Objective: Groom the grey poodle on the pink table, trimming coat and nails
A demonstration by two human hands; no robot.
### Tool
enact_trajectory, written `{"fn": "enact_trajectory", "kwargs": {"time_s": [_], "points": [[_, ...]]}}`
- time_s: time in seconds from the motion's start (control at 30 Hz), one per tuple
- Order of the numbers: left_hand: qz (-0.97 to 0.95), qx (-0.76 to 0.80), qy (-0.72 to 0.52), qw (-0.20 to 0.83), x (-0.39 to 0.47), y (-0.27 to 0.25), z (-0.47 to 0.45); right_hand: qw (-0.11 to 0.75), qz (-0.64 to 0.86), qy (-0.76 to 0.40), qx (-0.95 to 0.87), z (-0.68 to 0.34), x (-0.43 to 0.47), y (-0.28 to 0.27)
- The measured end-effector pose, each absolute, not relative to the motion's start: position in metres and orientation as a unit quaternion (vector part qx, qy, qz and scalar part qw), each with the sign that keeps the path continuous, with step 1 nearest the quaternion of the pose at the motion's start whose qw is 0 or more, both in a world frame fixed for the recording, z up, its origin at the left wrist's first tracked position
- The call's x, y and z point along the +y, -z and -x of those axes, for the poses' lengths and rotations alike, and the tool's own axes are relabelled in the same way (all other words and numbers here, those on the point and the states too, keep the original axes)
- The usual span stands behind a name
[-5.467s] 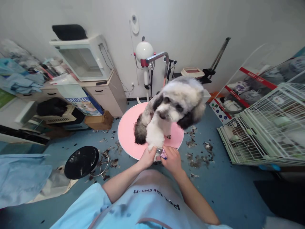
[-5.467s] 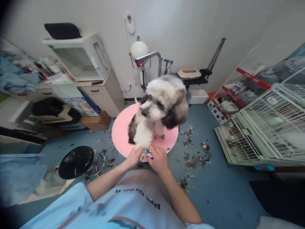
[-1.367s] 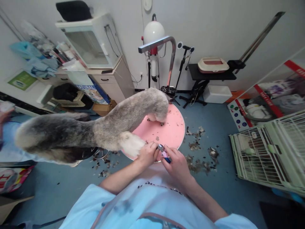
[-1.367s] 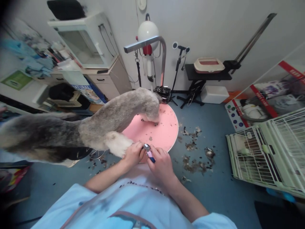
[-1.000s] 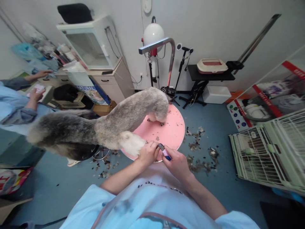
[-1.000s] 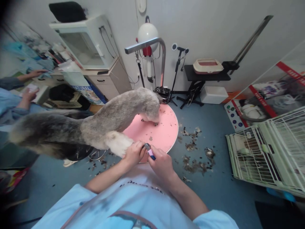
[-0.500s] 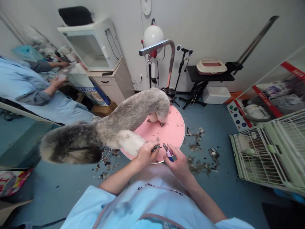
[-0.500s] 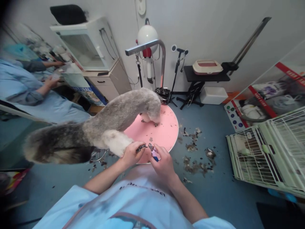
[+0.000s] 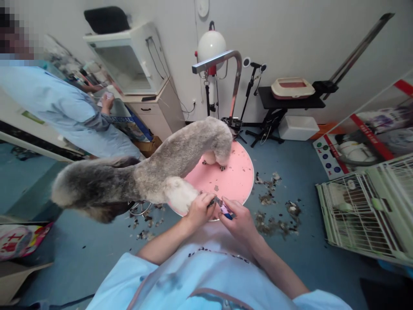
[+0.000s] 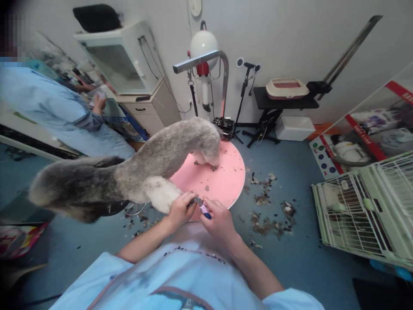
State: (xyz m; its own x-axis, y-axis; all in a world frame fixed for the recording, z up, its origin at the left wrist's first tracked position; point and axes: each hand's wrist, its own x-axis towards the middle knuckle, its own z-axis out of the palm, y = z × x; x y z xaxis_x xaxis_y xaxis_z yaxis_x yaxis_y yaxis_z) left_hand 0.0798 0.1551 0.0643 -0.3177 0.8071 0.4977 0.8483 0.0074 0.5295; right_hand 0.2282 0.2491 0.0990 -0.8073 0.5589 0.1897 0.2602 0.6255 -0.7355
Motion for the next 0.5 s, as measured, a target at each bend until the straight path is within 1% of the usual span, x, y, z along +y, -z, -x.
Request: {"fn": "enact_trajectory", "kwargs": {"time_s": [0.13,0.33,0.5], "points": [[0.582,-0.702,0.411,0.017,0.1549,-0.0642,-0.0813,0.199,0.233,-0.367,-0.878,-0.2282,0.2503,-0.0979],[0.585,-0.699,0.411,0.03,0.1558,-0.0619,-0.0828,0.186,0.234,-0.394,-0.869,-0.2305,0.2513,-0.1008],[0.591,-0.698,0.402,0.032,0.1557,-0.0643,-0.0845,0.208,0.247,-0.361,-0.875,-0.231,0.2479,-0.0947]]}}
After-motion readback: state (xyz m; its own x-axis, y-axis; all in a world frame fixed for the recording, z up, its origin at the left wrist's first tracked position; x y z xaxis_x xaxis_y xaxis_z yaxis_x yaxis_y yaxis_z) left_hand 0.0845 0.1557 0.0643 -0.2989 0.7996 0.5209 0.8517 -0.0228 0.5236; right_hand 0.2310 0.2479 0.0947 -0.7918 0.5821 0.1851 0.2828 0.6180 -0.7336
